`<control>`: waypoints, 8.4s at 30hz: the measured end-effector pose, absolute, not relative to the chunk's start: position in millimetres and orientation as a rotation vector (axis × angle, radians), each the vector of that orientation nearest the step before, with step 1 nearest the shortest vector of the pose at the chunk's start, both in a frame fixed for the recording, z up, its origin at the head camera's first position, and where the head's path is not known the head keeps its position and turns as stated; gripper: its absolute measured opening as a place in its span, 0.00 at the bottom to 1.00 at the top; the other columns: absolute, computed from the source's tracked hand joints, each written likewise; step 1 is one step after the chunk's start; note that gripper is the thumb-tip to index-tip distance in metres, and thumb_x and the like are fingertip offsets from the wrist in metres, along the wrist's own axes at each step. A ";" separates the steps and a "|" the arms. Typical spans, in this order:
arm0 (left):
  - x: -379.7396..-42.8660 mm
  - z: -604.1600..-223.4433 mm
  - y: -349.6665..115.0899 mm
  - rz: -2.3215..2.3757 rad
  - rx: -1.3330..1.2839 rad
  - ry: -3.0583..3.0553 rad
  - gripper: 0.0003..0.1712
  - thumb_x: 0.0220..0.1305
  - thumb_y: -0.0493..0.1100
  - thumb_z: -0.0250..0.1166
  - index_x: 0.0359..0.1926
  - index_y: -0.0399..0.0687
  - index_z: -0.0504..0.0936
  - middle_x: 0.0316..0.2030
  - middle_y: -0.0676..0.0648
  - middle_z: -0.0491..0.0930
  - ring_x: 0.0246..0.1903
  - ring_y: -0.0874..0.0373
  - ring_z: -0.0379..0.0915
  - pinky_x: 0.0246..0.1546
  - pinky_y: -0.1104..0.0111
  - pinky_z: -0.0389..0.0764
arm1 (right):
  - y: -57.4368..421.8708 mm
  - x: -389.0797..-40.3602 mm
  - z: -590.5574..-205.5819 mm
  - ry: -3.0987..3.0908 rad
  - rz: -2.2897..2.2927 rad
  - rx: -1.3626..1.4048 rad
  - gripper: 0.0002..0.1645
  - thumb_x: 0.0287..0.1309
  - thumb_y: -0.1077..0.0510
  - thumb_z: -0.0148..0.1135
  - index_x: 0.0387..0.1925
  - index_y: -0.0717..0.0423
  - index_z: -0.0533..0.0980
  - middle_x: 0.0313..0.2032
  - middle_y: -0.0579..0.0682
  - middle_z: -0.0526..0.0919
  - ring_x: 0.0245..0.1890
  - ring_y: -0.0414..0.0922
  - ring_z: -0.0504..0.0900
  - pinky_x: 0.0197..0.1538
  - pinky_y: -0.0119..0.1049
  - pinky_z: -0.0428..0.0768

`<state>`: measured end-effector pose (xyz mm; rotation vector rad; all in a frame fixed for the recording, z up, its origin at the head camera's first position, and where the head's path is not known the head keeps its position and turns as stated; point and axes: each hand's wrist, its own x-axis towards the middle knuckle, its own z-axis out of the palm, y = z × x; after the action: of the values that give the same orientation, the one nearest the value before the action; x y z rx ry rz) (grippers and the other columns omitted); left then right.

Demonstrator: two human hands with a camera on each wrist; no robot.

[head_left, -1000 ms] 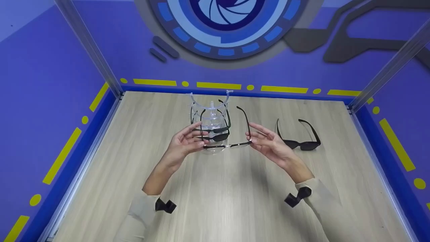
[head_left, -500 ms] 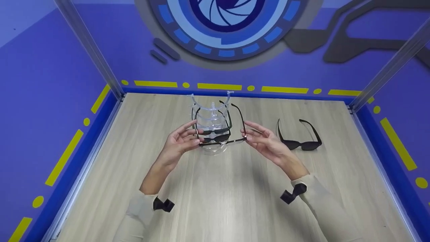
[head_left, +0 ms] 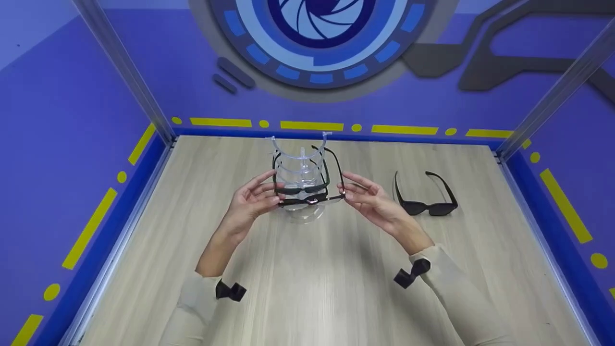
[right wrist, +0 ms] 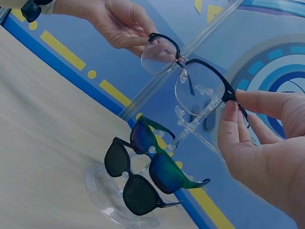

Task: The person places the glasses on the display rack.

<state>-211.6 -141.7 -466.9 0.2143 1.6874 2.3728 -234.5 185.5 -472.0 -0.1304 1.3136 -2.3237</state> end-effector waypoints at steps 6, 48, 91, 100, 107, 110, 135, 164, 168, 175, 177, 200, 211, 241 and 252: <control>-216.6 -466.9 -144.6 2.378 0.186 1.686 0.41 0.64 0.24 0.65 0.76 0.38 0.62 0.53 0.47 0.85 0.46 0.60 0.87 0.49 0.70 0.87 | 180.3 -241.0 -472.3 1.349 -2.315 -0.114 0.33 0.64 0.76 0.59 0.69 0.58 0.70 0.54 0.52 0.84 0.57 0.44 0.82 0.59 0.31 0.81; -296.9 -496.9 -154.3 2.413 -0.039 1.695 0.30 0.66 0.26 0.64 0.69 0.37 0.73 0.50 0.46 0.87 0.49 0.56 0.86 0.50 0.70 0.87 | 150.9 -311.0 -493.2 1.277 -2.421 0.010 0.31 0.66 0.78 0.52 0.70 0.69 0.66 0.45 0.49 0.90 0.49 0.41 0.87 0.57 0.31 0.82; -270.1 -525.8 -175.1 2.285 -0.138 1.789 0.25 0.74 0.39 0.61 0.70 0.41 0.72 0.51 0.51 0.86 0.49 0.57 0.84 0.50 0.68 0.87 | 179.2 -288.7 -519.4 1.571 -2.143 -0.003 0.34 0.73 0.66 0.54 0.76 0.64 0.59 0.60 0.49 0.84 0.56 0.42 0.82 0.71 0.42 0.75; -251.1 -536.3 -168.7 2.222 -0.135 1.812 0.23 0.75 0.39 0.60 0.67 0.41 0.73 0.56 0.43 0.83 0.50 0.56 0.83 0.49 0.69 0.86 | 199.8 -276.6 -529.2 1.683 -2.012 -0.071 0.34 0.72 0.61 0.59 0.75 0.62 0.63 0.62 0.50 0.82 0.58 0.41 0.82 0.70 0.41 0.77; -239.5 -543.2 -156.9 2.198 -0.090 1.723 0.26 0.73 0.38 0.62 0.68 0.34 0.70 0.50 0.48 0.87 0.45 0.59 0.84 0.49 0.68 0.87 | 230.4 -259.1 -537.9 1.727 -1.938 -0.087 0.33 0.71 0.60 0.60 0.74 0.61 0.64 0.61 0.48 0.83 0.58 0.41 0.83 0.67 0.38 0.79; -234.5 -546.8 -152.7 2.183 -0.062 1.696 0.27 0.73 0.38 0.61 0.69 0.32 0.69 0.47 0.51 0.87 0.45 0.58 0.84 0.48 0.68 0.87 | 241.1 -253.7 -540.2 1.714 -1.930 -0.110 0.36 0.72 0.60 0.60 0.75 0.64 0.61 0.60 0.47 0.84 0.59 0.42 0.83 0.67 0.38 0.79; -228.3 -566.2 -101.7 1.983 0.072 1.669 0.26 0.73 0.39 0.61 0.69 0.36 0.71 0.57 0.42 0.84 0.47 0.58 0.85 0.58 0.59 0.84 | 317.4 -216.2 -551.0 1.655 -1.980 -0.155 0.32 0.75 0.63 0.53 0.76 0.66 0.59 0.58 0.43 0.85 0.59 0.42 0.84 0.63 0.34 0.82; -246.3 -568.7 -26.7 1.891 0.210 1.565 0.28 0.73 0.40 0.62 0.70 0.35 0.71 0.56 0.42 0.85 0.51 0.52 0.84 0.59 0.57 0.84 | 397.7 -182.5 -560.6 1.533 -2.057 -0.093 0.25 0.79 0.64 0.44 0.72 0.50 0.70 0.60 0.42 0.84 0.61 0.39 0.82 0.66 0.33 0.79; -248.9 -570.6 -16.1 1.868 0.220 1.560 0.27 0.74 0.40 0.61 0.70 0.36 0.71 0.57 0.42 0.84 0.52 0.51 0.83 0.60 0.57 0.83 | 410.2 -180.5 -564.3 1.526 -2.063 -0.069 0.24 0.80 0.63 0.43 0.66 0.43 0.75 0.60 0.42 0.84 0.61 0.38 0.82 0.65 0.32 0.80; -254.0 -575.8 6.2 1.868 0.226 1.511 0.27 0.74 0.38 0.60 0.70 0.35 0.71 0.58 0.39 0.84 0.46 0.57 0.84 0.61 0.56 0.83 | 431.7 -178.6 -570.6 1.441 -2.108 -0.108 0.27 0.81 0.65 0.38 0.63 0.41 0.78 0.61 0.44 0.84 0.61 0.38 0.82 0.64 0.31 0.80; -255.7 -576.5 12.6 1.871 0.227 1.506 0.27 0.74 0.37 0.60 0.70 0.35 0.71 0.57 0.39 0.84 0.45 0.57 0.84 0.62 0.55 0.82 | 437.2 -178.1 -571.6 1.432 -2.119 -0.099 0.27 0.81 0.65 0.37 0.63 0.41 0.78 0.61 0.44 0.84 0.61 0.38 0.82 0.64 0.31 0.81; -269.2 -584.3 98.9 1.891 0.149 1.558 0.27 0.72 0.37 0.63 0.69 0.37 0.72 0.55 0.38 0.85 0.37 0.62 0.86 0.55 0.58 0.87 | 460.3 -189.3 -574.2 1.534 -2.125 0.014 0.26 0.81 0.64 0.40 0.56 0.37 0.81 0.57 0.41 0.86 0.57 0.36 0.84 0.59 0.30 0.83; -284.5 -591.0 131.8 1.952 0.003 1.632 0.25 0.68 0.36 0.64 0.66 0.45 0.77 0.54 0.37 0.86 0.42 0.55 0.87 0.56 0.57 0.86 | 459.8 -206.6 -572.7 1.553 -2.219 0.120 0.22 0.78 0.67 0.43 0.55 0.45 0.80 0.52 0.43 0.89 0.54 0.37 0.86 0.56 0.29 0.84; -309.2 -596.6 158.0 2.016 -0.040 1.570 0.35 0.66 0.31 0.62 0.73 0.46 0.69 0.51 0.43 0.85 0.55 0.45 0.83 0.62 0.54 0.82 | 463.0 -239.3 -562.1 1.620 -2.375 0.337 0.17 0.78 0.64 0.47 0.43 0.45 0.82 0.41 0.44 0.90 0.44 0.37 0.87 0.52 0.29 0.86; -306.1 -596.7 167.5 2.058 -0.060 1.521 0.36 0.65 0.27 0.62 0.73 0.44 0.69 0.53 0.43 0.81 0.47 0.51 0.84 0.60 0.54 0.84 | 459.5 -243.1 -570.6 1.678 -2.381 0.294 0.18 0.74 0.70 0.50 0.47 0.48 0.81 0.38 0.44 0.90 0.43 0.37 0.88 0.51 0.29 0.86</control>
<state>-306.1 167.5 -596.7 -0.0603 1.5213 2.0581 -243.1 459.5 -570.6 0.2945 1.6785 -2.3805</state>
